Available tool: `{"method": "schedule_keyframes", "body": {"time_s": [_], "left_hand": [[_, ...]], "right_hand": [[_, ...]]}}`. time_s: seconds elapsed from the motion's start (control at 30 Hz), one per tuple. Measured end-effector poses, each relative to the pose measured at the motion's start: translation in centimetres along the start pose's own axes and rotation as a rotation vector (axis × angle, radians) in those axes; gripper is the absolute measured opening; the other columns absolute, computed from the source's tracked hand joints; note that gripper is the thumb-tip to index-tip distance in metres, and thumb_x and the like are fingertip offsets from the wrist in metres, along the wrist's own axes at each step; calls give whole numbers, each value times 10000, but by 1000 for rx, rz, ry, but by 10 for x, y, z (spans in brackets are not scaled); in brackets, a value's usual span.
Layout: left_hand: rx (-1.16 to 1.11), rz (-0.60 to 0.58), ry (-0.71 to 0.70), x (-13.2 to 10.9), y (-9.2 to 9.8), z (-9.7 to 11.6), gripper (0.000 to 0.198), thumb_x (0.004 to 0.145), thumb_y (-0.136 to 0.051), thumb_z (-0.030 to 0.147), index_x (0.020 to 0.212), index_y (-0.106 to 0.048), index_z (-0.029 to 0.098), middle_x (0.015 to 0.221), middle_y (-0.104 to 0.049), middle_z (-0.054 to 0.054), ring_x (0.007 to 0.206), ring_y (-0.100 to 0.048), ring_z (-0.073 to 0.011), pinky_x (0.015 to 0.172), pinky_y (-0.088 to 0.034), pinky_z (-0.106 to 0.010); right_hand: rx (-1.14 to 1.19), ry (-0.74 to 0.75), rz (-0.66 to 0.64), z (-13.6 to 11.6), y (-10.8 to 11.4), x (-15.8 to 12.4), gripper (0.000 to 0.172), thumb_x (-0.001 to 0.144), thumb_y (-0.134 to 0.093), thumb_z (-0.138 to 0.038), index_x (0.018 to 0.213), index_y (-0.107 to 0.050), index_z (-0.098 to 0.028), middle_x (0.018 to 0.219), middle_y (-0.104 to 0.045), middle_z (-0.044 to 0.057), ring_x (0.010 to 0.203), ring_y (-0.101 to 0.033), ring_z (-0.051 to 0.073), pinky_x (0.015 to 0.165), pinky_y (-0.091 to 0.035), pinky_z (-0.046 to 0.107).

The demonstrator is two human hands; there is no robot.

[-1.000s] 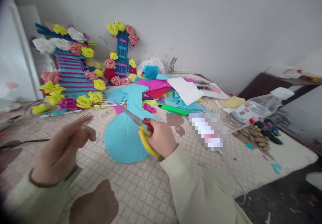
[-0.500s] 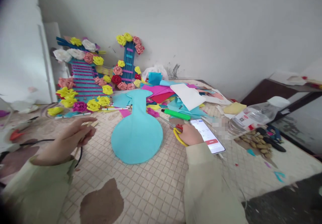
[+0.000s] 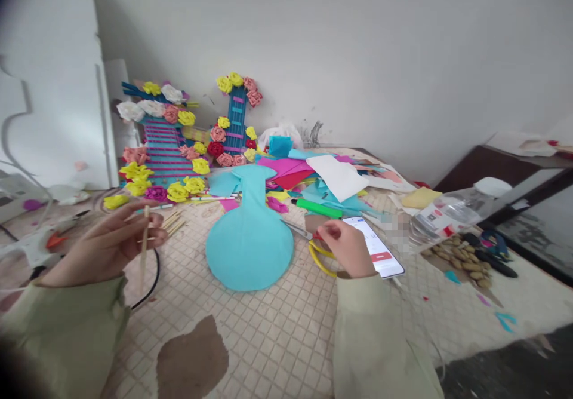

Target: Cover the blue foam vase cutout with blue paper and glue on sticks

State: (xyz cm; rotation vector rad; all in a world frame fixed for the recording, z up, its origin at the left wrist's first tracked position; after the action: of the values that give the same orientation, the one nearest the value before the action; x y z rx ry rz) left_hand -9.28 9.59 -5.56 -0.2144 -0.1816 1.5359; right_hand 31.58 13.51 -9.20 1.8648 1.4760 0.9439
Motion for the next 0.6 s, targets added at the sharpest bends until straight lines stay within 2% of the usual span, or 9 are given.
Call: {"method": "schedule_keyframes", "body": {"time_s": [0.07, 0.17, 0.3, 0.4, 0.47, 0.6], "left_hand": [[-105, 81, -42, -4, 6, 10, 264, 775, -645, 100, 980, -548, 235, 780, -660, 48, 704, -682, -106, 682, -579, -207], [-192, 148, -60, -10, -2, 16, 209, 784, -618, 89, 941, -547, 207, 741, -643, 44, 660, -660, -76, 635, -573, -146], [-231, 126, -13, -13, -24, 10, 238, 749, -658, 102, 939, -546, 193, 734, -633, 41, 622, -657, -83, 597, -578, -145], [-283, 97, 1, -13, -37, 0, 265, 743, -682, 135, 951, -535, 207, 734, -639, 36, 647, -677, -114, 604, -585, -191], [-314, 73, 1, -13, -48, -12, 291, 734, -707, 169, 951, -521, 222, 741, -641, 36, 699, -694, -147, 654, -592, -251], [-327, -14, -3, -16, -81, -44, 341, 735, -736, 284, 928, -458, 247, 776, -650, 40, 828, -702, -210, 784, -561, -376]], "right_hand": [[81, 55, -29, -9, -6, -2, 260, 806, -545, -402, 867, -670, -183, 873, -725, 73, 808, -666, 223, 749, -496, 332], [165, 154, -102, -25, -19, -6, 244, 822, -537, -389, 868, -662, -184, 902, -721, 70, 815, -663, 216, 754, -500, 327], [199, 244, -149, -50, -32, -16, 240, 839, -522, -380, 834, -660, -184, 830, -722, 62, 738, -659, 210, 684, -505, 321], [279, 300, -228, -76, -43, -29, 233, 844, -523, -365, 805, -660, -180, 751, -711, 52, 700, -652, 204, 643, -507, 312], [367, 351, -337, -97, -54, -43, 218, 844, -543, -362, 816, -670, -187, 780, -715, 53, 719, -654, 205, 647, -512, 318], [585, 412, -658, -140, -80, -81, 176, 833, -596, -310, 964, -674, -221, 863, -724, 65, 760, -656, 216, 679, -517, 343]]}}
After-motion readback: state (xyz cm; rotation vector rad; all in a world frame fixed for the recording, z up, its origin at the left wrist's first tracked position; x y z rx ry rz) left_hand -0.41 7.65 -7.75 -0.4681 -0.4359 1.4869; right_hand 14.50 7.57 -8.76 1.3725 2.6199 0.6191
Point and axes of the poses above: each hand's wrist, its own x-axis towards the middle knuckle, its own y-axis out of the back of the hand, z = x × y, the point moved 7 cm from there along x, towards the middle knuckle
